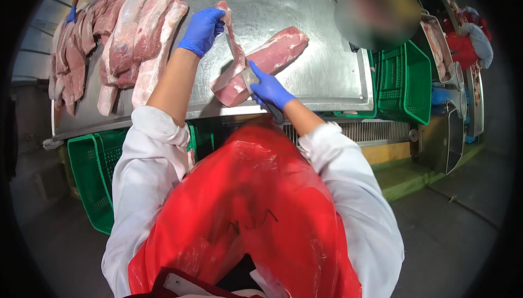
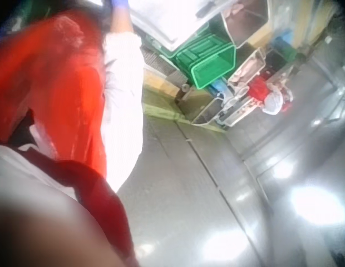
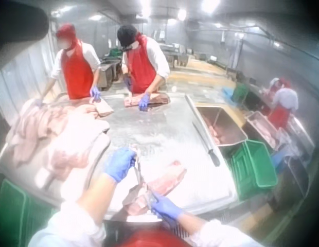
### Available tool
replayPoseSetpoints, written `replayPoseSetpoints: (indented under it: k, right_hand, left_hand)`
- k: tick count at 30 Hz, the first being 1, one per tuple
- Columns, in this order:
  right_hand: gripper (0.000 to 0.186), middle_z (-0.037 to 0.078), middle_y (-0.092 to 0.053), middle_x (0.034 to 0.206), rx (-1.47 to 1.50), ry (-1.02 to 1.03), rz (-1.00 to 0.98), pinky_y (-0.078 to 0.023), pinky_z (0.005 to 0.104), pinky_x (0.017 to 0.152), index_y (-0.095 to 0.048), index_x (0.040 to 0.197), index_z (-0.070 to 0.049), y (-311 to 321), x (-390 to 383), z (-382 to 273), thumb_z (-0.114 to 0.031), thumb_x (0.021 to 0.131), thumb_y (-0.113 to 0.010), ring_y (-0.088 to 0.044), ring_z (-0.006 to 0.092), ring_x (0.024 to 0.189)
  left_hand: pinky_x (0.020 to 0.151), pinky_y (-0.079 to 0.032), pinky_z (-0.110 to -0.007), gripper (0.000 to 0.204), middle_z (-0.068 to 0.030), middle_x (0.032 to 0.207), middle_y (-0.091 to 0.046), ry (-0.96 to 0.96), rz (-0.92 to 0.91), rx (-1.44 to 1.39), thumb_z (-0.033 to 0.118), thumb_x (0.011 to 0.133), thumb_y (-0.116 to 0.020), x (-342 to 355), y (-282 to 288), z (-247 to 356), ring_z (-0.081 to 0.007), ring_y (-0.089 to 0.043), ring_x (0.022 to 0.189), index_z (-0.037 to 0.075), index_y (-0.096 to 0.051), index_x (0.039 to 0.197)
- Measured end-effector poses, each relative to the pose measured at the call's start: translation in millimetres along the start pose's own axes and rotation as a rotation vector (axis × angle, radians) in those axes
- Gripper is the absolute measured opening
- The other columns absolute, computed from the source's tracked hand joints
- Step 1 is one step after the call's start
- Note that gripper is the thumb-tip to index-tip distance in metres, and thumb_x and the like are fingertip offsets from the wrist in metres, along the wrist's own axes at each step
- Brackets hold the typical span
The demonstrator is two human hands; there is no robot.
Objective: The person uses a knife to trim fat and cut large pieces of raw meat on a stainless steel table. They place trimmed pieces into green crates and continue processing additional cuts throughout the clip.
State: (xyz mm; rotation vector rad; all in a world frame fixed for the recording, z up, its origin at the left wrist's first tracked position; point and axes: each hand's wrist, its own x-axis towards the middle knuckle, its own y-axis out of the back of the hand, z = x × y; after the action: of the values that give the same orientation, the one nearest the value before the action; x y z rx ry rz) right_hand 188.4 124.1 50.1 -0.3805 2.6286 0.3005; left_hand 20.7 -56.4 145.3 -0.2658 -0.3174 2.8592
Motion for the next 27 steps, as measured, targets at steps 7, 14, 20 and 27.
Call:
replayPoseSetpoints:
  k: [7, 14, 20, 27]
  right_hand:
    - [0.079, 0.017, -0.067, 0.075, -0.205, 0.048, -0.02, -0.054, 0.0357, 0.06, -0.018, 0.161, -0.023, -25, -70, 20, -0.014, 0.091, -0.053, -0.064, 0.0217, 0.057]
    - [0.078, 0.024, -0.068, 0.079, -0.413, 0.107, 0.096, -0.055, 0.042, 0.07, -0.018, 0.161, -0.022, -28, 15, 1, -0.017, 0.092, -0.054, -0.067, 0.0284, 0.065]
    - [0.078, 0.02, -0.068, 0.082, -0.339, 0.016, -0.059, -0.055, 0.0375, 0.064, -0.019, 0.161, -0.02, -44, -65, 9, -0.015, 0.091, -0.055, -0.067, 0.0238, 0.065]
    - [0.077, 0.018, -0.068, 0.083, -0.361, 0.102, -0.053, -0.054, 0.0366, 0.061, -0.018, 0.161, -0.02, -65, -23, -5, -0.014, 0.093, -0.053, -0.066, 0.023, 0.061]
  left_hand:
    - [0.058, -0.045, -0.026, 0.016, -0.0046, 0.073, -0.061, -0.084, 0.046, -0.161, 0.015, 0.089, -0.062, -9, 65, 1, -0.012, -0.057, 0.063, 0.002, -0.067, 0.081]
    - [0.058, -0.044, -0.025, 0.013, -0.0014, 0.072, -0.059, -0.201, 0.078, -0.069, 0.013, 0.091, -0.062, -33, 48, 6, -0.0099, -0.054, 0.061, 0.006, -0.064, 0.081]
    - [0.058, -0.046, -0.025, 0.013, -0.0023, 0.072, -0.06, -0.179, 0.142, -0.289, 0.014, 0.089, -0.063, -58, 98, 20, -0.0108, -0.055, 0.06, 0.006, -0.063, 0.08]
    - [0.061, -0.046, -0.024, 0.011, 0.0, 0.074, -0.06, -0.252, 0.152, -0.308, 0.013, 0.091, -0.063, -83, 88, 40, -0.0088, -0.056, 0.064, 0.007, -0.063, 0.082]
